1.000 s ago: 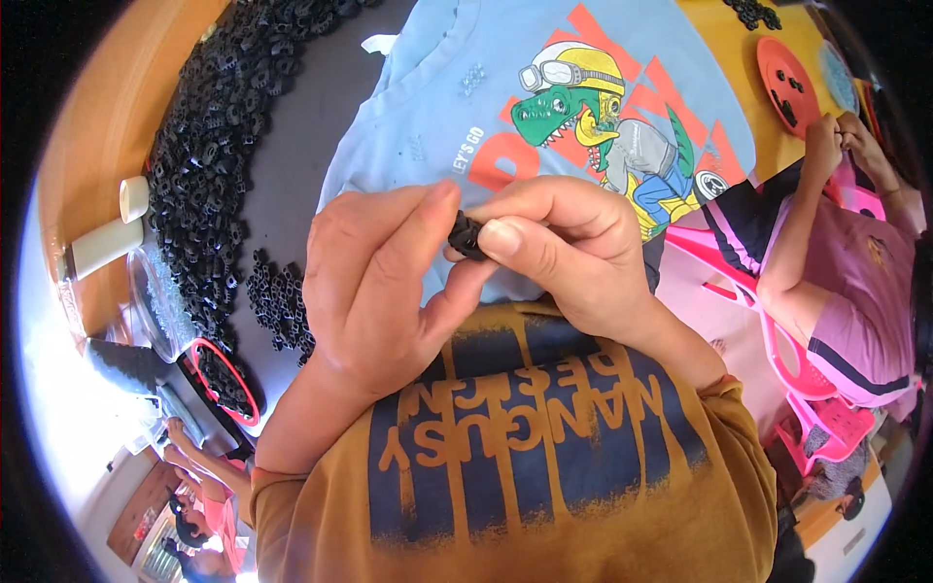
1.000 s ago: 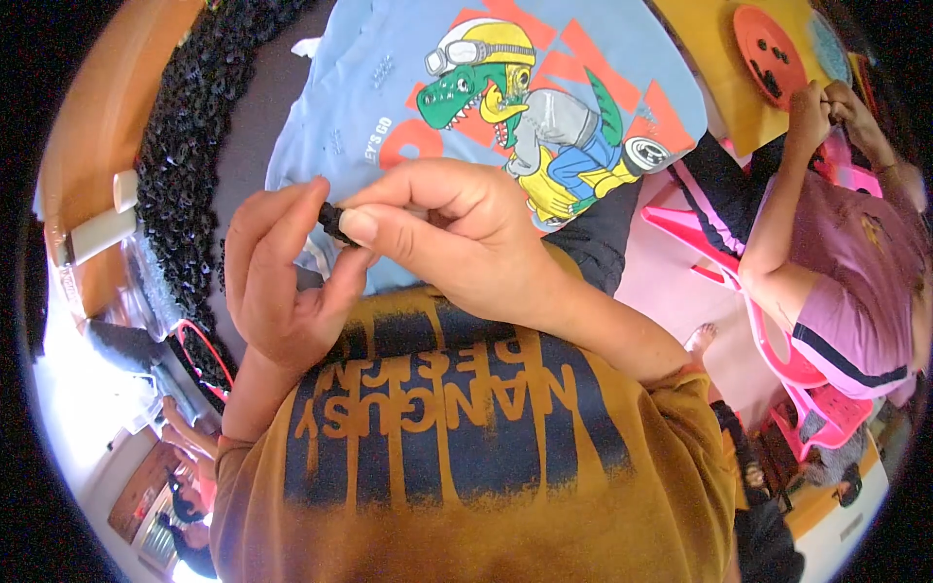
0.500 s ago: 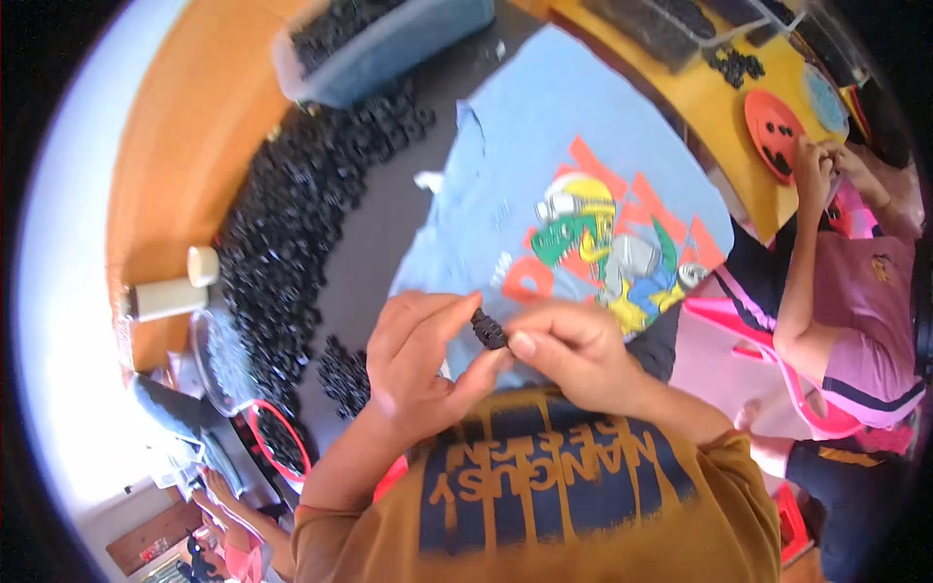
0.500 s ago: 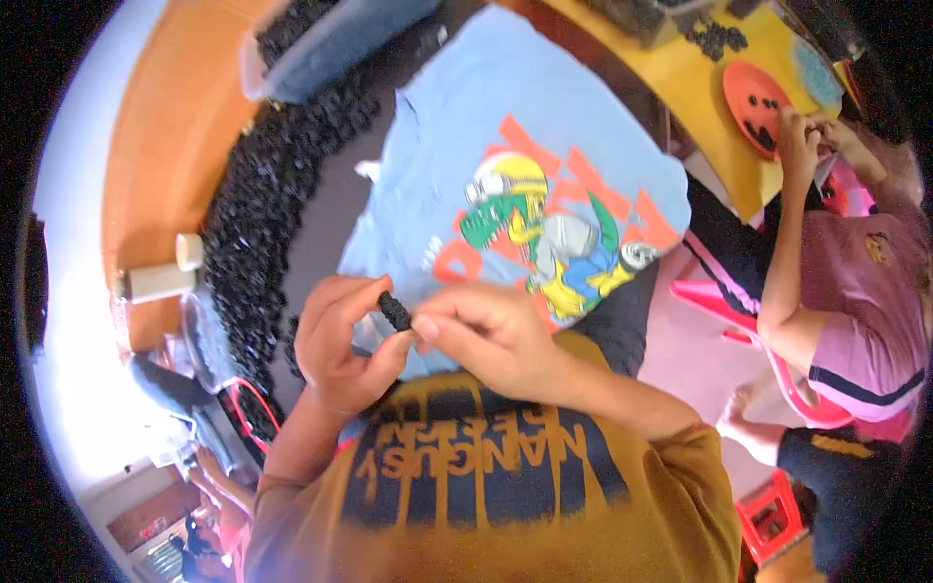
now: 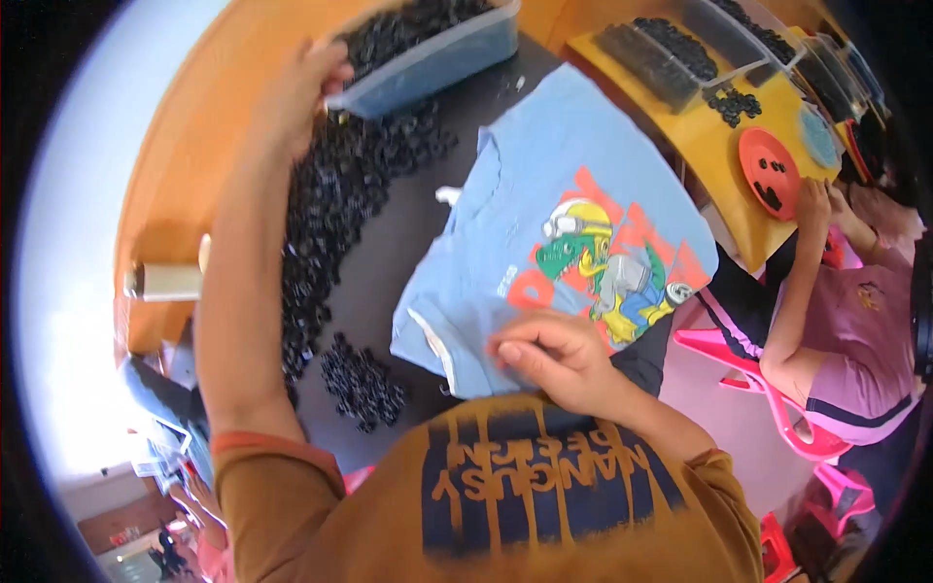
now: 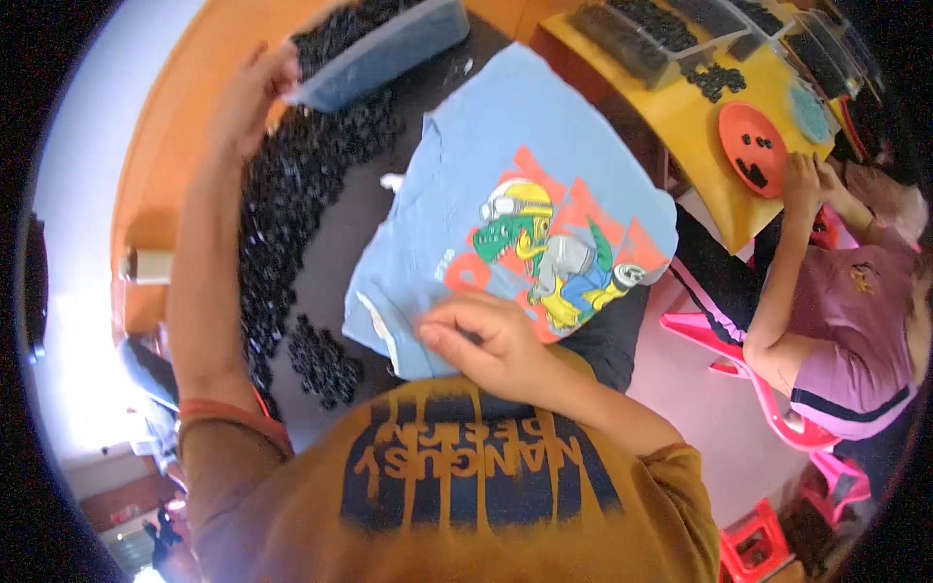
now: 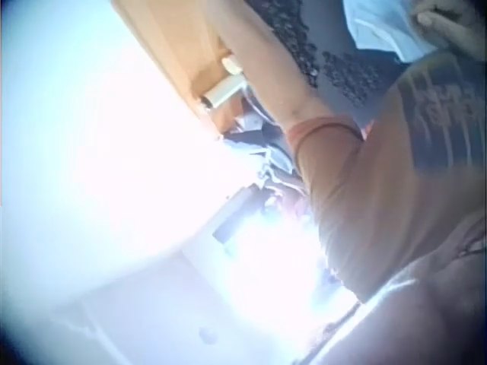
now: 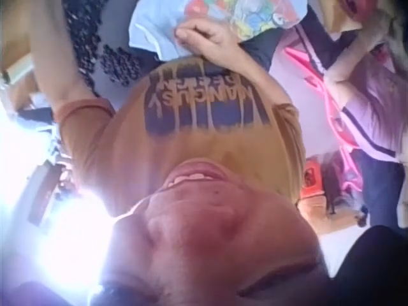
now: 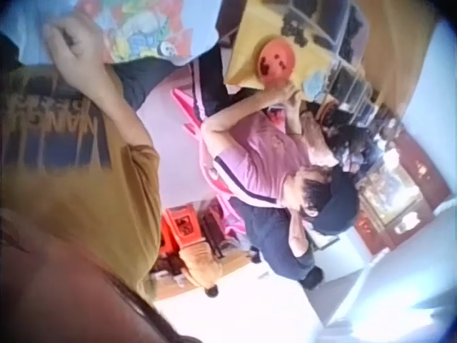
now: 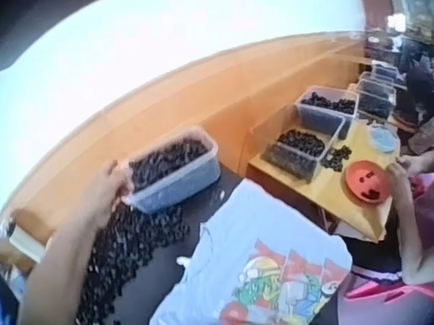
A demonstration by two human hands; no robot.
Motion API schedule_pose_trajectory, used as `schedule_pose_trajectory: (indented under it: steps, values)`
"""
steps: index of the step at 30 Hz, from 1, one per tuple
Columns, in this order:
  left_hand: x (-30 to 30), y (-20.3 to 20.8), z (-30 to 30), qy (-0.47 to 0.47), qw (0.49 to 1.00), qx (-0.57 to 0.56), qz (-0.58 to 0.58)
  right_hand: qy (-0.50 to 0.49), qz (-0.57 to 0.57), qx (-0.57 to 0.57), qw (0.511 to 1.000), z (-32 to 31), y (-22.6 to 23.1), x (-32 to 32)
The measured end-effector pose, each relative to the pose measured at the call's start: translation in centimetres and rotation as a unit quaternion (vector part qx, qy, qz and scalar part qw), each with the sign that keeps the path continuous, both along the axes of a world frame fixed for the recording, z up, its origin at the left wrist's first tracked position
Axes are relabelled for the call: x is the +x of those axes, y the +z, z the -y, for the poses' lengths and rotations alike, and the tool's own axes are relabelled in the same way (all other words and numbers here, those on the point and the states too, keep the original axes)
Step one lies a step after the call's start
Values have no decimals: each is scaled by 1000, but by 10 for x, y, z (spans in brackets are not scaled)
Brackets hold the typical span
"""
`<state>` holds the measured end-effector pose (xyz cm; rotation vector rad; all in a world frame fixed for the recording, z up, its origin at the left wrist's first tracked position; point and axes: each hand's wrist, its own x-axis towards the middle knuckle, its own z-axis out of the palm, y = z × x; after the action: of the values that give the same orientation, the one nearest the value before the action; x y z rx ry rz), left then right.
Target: Manually assembling small black plastic cord locks by inserting metal springs into plastic housings.
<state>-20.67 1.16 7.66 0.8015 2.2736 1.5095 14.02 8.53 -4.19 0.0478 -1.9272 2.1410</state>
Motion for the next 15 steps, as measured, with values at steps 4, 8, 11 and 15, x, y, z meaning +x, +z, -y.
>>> schedule_pose_trajectory:
  steps: [4,8,11,15]
  values:
    - [57,-3,16,-22,998,-14,-55,-7,-4,-10,1000,-3,-1,0]
    - [112,-22,78,-25,982,-163,-94,-3,5,-34,999,1,3,-4]
    - [137,-42,126,4,962,-205,-180,-8,29,-43,999,4,5,-5]
    - [149,-54,155,47,965,-216,-143,-17,42,-19,999,8,5,-3]
